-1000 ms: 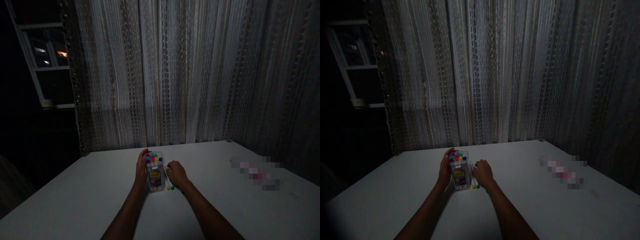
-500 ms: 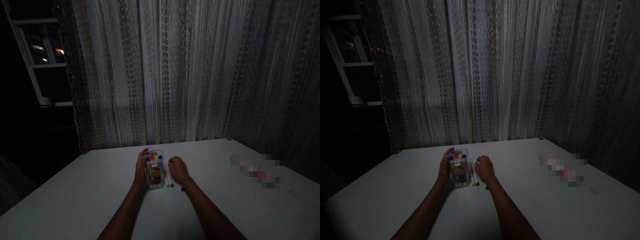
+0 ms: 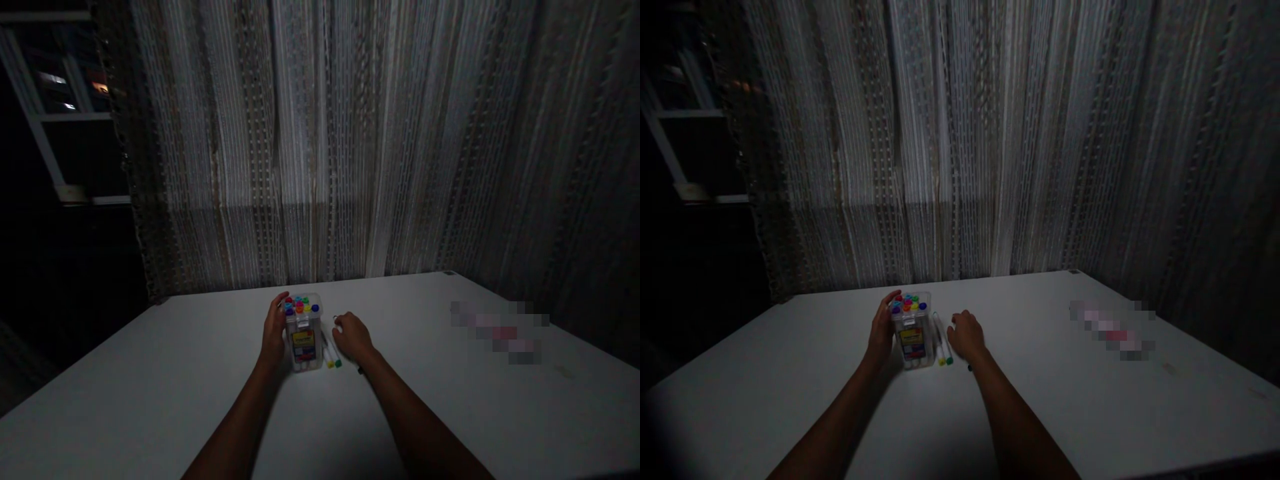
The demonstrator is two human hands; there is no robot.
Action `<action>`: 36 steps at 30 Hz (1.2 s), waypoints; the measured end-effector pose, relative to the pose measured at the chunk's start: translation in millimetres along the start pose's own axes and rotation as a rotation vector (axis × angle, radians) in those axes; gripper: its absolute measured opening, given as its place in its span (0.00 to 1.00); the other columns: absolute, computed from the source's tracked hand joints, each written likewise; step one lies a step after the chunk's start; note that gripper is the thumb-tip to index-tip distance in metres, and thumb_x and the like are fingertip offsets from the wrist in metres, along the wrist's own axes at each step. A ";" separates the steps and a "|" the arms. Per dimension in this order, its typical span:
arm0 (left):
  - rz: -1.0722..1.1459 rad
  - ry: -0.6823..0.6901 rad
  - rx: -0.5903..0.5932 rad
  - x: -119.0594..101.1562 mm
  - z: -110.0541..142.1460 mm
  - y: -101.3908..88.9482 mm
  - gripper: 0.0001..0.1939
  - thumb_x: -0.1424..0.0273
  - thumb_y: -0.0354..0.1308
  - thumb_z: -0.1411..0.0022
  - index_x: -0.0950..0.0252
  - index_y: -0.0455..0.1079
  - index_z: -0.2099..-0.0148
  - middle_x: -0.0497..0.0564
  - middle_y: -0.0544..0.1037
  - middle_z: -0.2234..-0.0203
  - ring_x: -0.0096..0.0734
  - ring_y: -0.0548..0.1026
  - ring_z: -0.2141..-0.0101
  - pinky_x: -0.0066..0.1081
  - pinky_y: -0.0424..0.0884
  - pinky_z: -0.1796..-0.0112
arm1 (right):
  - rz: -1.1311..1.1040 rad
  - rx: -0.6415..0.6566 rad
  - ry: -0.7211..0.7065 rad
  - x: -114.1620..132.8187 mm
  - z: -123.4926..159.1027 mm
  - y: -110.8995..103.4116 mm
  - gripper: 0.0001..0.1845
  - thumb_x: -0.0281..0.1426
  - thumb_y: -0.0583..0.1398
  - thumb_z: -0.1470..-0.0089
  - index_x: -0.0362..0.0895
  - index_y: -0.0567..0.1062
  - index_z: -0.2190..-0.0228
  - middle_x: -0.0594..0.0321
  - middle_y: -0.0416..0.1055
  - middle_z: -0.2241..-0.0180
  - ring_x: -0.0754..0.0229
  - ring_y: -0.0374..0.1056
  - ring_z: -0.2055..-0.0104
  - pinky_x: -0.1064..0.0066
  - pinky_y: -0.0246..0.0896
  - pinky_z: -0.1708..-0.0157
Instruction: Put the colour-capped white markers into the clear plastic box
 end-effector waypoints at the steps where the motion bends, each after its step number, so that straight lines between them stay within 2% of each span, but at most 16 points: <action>1: -0.004 -0.002 -0.006 0.2 0.6 -0.1 0.29 0.49 0.52 0.47 0.65 0.63 0.50 0.54 0.74 0.62 0.37 0.74 0.63 0.34 0.69 0.62 | -0.001 0.006 0.008 -0.4 0.6 0.2 0.14 0.31 0.54 0.48 0.40 0.73 0.61 0.53 0.68 0.59 0.57 0.63 0.56 0.71 0.54 0.58; 5: 0.007 0.000 -0.040 1.3 0.4 0.5 0.29 0.48 0.52 0.47 0.64 0.64 0.51 0.52 0.74 0.63 0.36 0.74 0.63 0.33 0.68 0.63 | -0.001 -0.007 0.010 4.9 3.3 -5.3 0.14 0.30 0.54 0.49 0.40 0.73 0.61 0.53 0.68 0.58 0.57 0.62 0.55 0.70 0.54 0.57; 9: 0.049 0.061 -0.125 -10.4 -10.5 1.4 0.24 0.50 0.50 0.45 0.62 0.65 0.54 0.52 0.72 0.61 0.35 0.73 0.62 0.32 0.69 0.63 | -0.003 -0.065 -0.078 29.6 0.9 -22.5 0.15 0.31 0.54 0.48 0.39 0.73 0.60 0.52 0.67 0.58 0.55 0.59 0.53 0.68 0.53 0.55; 13: 0.045 0.117 -0.132 -23.5 -22.8 5.8 0.22 0.51 0.50 0.45 0.63 0.66 0.57 0.53 0.71 0.60 0.35 0.72 0.60 0.32 0.68 0.63 | -0.021 -0.078 -0.119 48.0 -3.5 -31.6 0.14 0.32 0.54 0.48 0.39 0.73 0.61 0.52 0.67 0.58 0.55 0.58 0.53 0.67 0.53 0.54; 15: -0.001 0.120 -0.124 -23.2 -22.1 6.5 0.22 0.51 0.50 0.45 0.63 0.66 0.57 0.53 0.72 0.60 0.36 0.72 0.60 0.32 0.68 0.63 | -0.009 -0.070 -0.112 46.0 -3.6 -27.8 0.14 0.31 0.54 0.49 0.39 0.73 0.62 0.51 0.67 0.58 0.54 0.58 0.53 0.66 0.54 0.55; 19: -0.112 0.090 -0.108 -12.9 -8.3 5.3 0.24 0.50 0.50 0.45 0.64 0.68 0.57 0.52 0.74 0.63 0.36 0.72 0.62 0.31 0.68 0.63 | 0.006 -0.075 -0.088 26.6 -0.5 -13.3 0.13 0.30 0.54 0.50 0.39 0.74 0.64 0.50 0.67 0.59 0.54 0.59 0.54 0.66 0.54 0.56; 24: -0.099 -0.001 -0.064 -2.0 4.4 4.5 0.28 0.48 0.50 0.47 0.64 0.65 0.53 0.52 0.75 0.65 0.37 0.74 0.66 0.32 0.69 0.66 | -0.010 -0.085 -0.065 7.1 3.9 -5.5 0.14 0.30 0.54 0.50 0.39 0.74 0.62 0.51 0.67 0.59 0.54 0.58 0.53 0.65 0.53 0.54; 32: -0.074 -0.038 -0.021 8.5 0.7 -1.8 0.31 0.46 0.51 0.48 0.64 0.64 0.52 0.52 0.75 0.63 0.37 0.75 0.64 0.32 0.69 0.65 | 0.014 0.042 -0.019 1.0 6.3 4.9 0.17 0.32 0.54 0.50 0.38 0.72 0.59 0.49 0.66 0.56 0.53 0.59 0.52 0.66 0.53 0.54; 36: -0.063 -0.049 -0.011 10.3 0.0 -2.5 0.30 0.46 0.51 0.48 0.63 0.64 0.52 0.51 0.75 0.63 0.36 0.75 0.64 0.31 0.69 0.65 | 0.011 0.059 -0.011 1.3 6.4 5.7 0.17 0.32 0.54 0.50 0.39 0.72 0.58 0.50 0.67 0.56 0.53 0.59 0.51 0.66 0.53 0.54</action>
Point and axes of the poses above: each hand's wrist, its own z-axis away from the middle knuckle, its own y-axis out of the palm, x = y × z, the point moved 8 cm from there along -z, towards the middle knuckle
